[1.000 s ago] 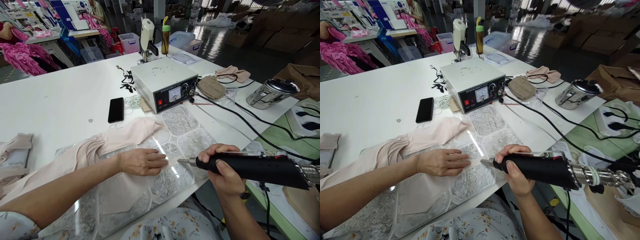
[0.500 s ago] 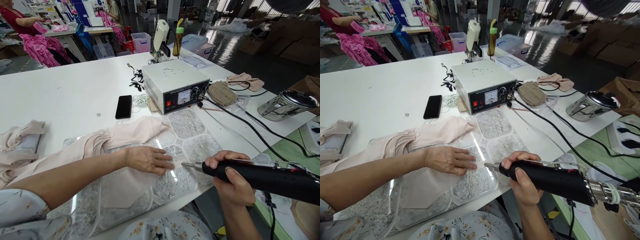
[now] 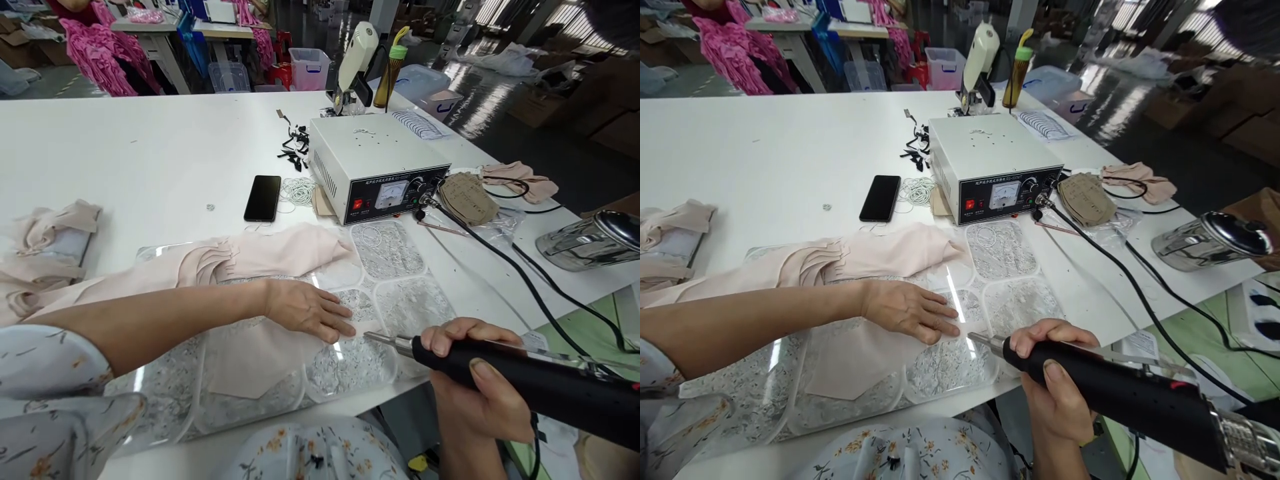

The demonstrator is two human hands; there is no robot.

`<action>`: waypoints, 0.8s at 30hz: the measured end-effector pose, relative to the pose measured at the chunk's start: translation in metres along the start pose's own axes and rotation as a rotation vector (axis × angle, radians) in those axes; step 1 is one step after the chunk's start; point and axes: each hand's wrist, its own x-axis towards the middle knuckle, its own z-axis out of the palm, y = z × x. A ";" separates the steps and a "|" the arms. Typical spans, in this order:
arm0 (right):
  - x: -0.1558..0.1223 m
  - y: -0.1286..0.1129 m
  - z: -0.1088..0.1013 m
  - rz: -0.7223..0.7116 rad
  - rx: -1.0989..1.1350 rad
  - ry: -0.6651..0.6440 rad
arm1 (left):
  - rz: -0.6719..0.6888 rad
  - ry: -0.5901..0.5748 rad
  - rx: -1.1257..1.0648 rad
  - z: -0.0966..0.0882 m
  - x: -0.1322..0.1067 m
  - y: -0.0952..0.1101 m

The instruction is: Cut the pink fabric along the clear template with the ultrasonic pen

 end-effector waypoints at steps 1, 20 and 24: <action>-0.002 -0.001 0.002 0.005 0.006 -0.011 | -0.003 -0.002 -0.007 0.000 0.000 0.000; -0.009 0.001 0.011 0.025 -0.015 -0.076 | -0.007 0.153 -0.200 0.004 0.000 -0.001; -0.010 0.001 0.011 0.023 -0.027 -0.087 | -0.019 0.165 -0.209 0.005 0.000 -0.001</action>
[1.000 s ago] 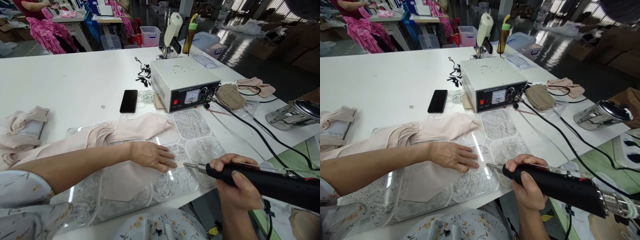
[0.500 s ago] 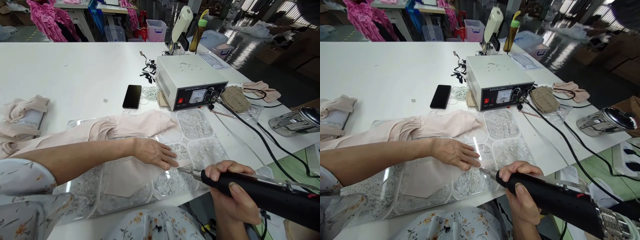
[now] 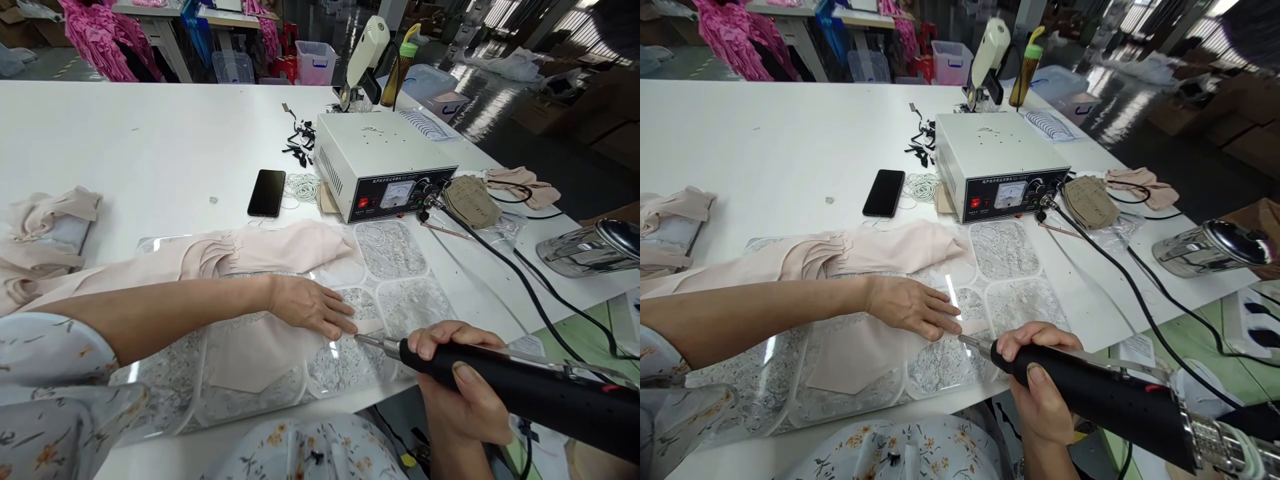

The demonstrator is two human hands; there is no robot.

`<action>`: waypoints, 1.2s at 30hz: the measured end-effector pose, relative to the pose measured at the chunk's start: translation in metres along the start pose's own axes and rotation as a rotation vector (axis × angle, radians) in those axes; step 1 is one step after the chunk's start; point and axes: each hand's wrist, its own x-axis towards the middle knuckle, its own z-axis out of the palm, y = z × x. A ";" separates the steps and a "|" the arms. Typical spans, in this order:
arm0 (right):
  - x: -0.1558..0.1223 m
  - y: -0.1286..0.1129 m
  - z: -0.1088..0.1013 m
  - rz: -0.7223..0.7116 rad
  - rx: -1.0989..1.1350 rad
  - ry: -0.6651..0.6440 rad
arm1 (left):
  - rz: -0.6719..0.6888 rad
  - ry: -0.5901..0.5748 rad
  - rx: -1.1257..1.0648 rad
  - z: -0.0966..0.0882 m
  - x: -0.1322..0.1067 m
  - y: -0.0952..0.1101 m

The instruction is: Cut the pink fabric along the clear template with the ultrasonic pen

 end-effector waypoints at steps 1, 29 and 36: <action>0.000 0.000 0.000 -0.001 0.002 -0.006 | 0.007 0.001 0.018 0.000 0.000 0.000; -0.002 0.002 0.012 -0.001 0.081 -0.109 | 0.005 -0.118 0.034 -0.006 0.003 0.002; 0.000 0.001 0.014 -0.030 0.036 -0.138 | 0.028 -0.033 0.003 -0.004 0.003 0.001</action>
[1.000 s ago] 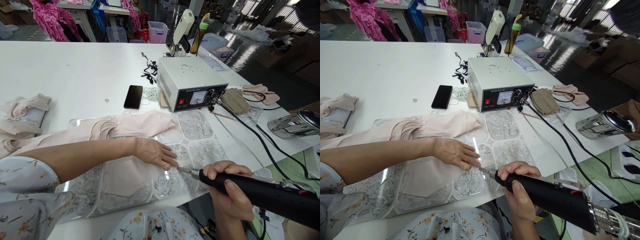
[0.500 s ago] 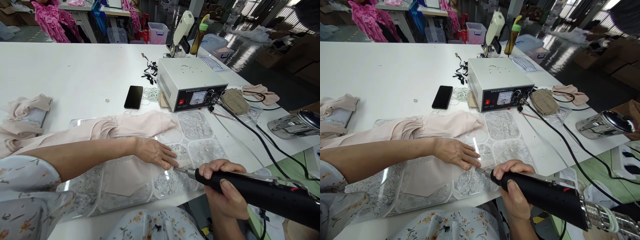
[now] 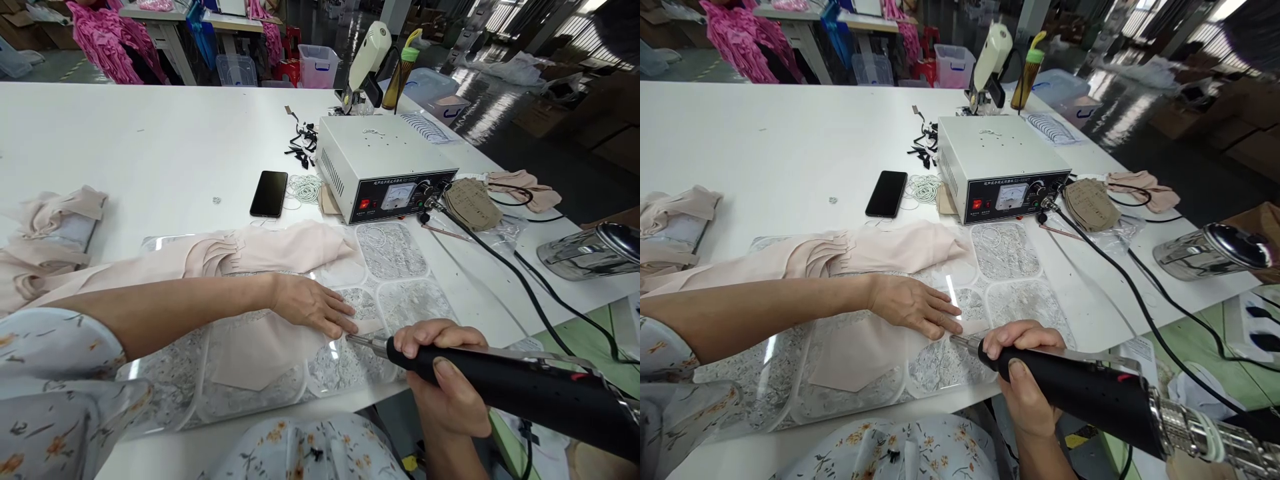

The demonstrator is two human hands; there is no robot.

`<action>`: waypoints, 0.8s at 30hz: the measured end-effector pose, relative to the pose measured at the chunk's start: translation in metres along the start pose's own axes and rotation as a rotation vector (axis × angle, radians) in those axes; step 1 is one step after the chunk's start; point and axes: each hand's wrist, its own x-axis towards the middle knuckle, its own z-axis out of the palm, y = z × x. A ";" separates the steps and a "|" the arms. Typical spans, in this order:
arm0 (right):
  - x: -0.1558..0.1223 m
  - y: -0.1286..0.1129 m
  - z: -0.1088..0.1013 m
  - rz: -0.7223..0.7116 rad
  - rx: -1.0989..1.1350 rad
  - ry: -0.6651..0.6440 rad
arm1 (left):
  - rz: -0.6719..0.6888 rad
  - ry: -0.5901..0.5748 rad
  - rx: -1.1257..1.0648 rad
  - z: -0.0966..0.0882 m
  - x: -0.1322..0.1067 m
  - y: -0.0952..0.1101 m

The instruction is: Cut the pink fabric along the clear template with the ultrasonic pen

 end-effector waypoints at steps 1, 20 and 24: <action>0.000 0.000 0.000 -0.003 0.003 -0.006 | 0.017 0.010 0.015 0.000 0.000 0.000; -0.003 0.002 0.007 0.010 0.017 -0.036 | -0.108 -0.114 -0.083 -0.002 0.004 0.003; -0.002 0.001 0.008 -0.002 0.008 -0.051 | -0.155 -0.168 -0.121 -0.003 0.004 0.004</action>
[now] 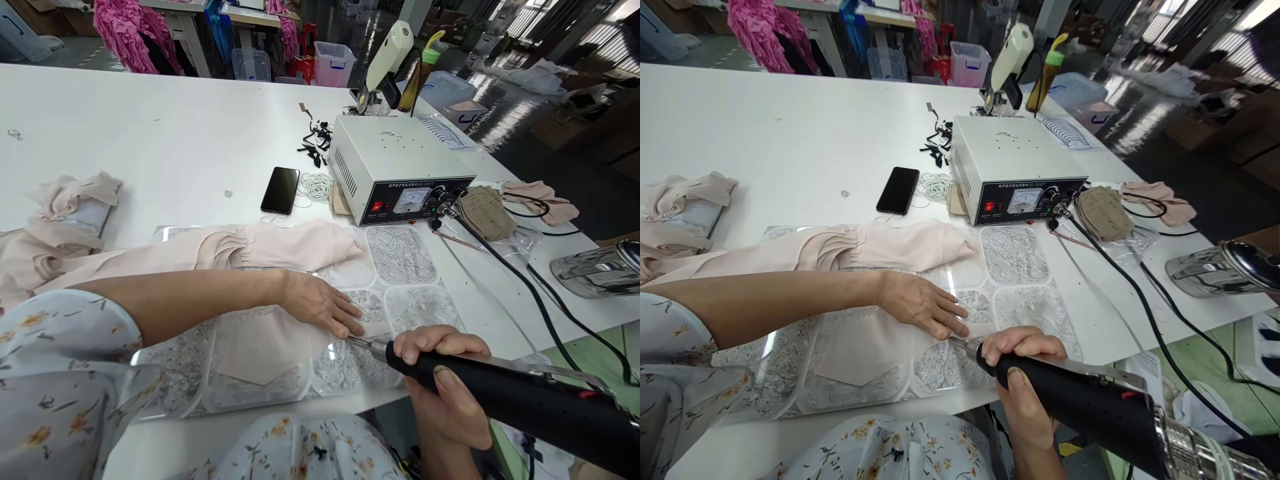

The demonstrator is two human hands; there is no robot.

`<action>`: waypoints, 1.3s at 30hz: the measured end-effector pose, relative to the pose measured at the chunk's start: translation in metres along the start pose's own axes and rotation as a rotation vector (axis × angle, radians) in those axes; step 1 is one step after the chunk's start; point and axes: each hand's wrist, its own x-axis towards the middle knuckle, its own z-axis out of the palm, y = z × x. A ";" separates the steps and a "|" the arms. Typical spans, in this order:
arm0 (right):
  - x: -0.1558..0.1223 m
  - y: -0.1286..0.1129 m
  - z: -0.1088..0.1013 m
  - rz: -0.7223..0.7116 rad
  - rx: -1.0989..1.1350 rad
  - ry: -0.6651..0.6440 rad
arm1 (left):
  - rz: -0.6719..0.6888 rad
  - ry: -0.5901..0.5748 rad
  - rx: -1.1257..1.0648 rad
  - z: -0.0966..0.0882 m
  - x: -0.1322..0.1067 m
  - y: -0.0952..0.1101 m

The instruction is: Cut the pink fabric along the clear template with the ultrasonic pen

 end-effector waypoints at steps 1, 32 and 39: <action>0.000 0.000 0.000 -0.003 -0.001 -0.004 | -0.015 -0.005 -0.020 0.000 0.000 0.000; -0.002 -0.006 -0.013 -0.018 -0.020 0.168 | 0.054 0.227 0.140 0.004 -0.006 0.000; 0.011 0.011 -0.017 -0.077 0.026 0.254 | -0.327 0.418 0.595 0.040 -0.007 0.056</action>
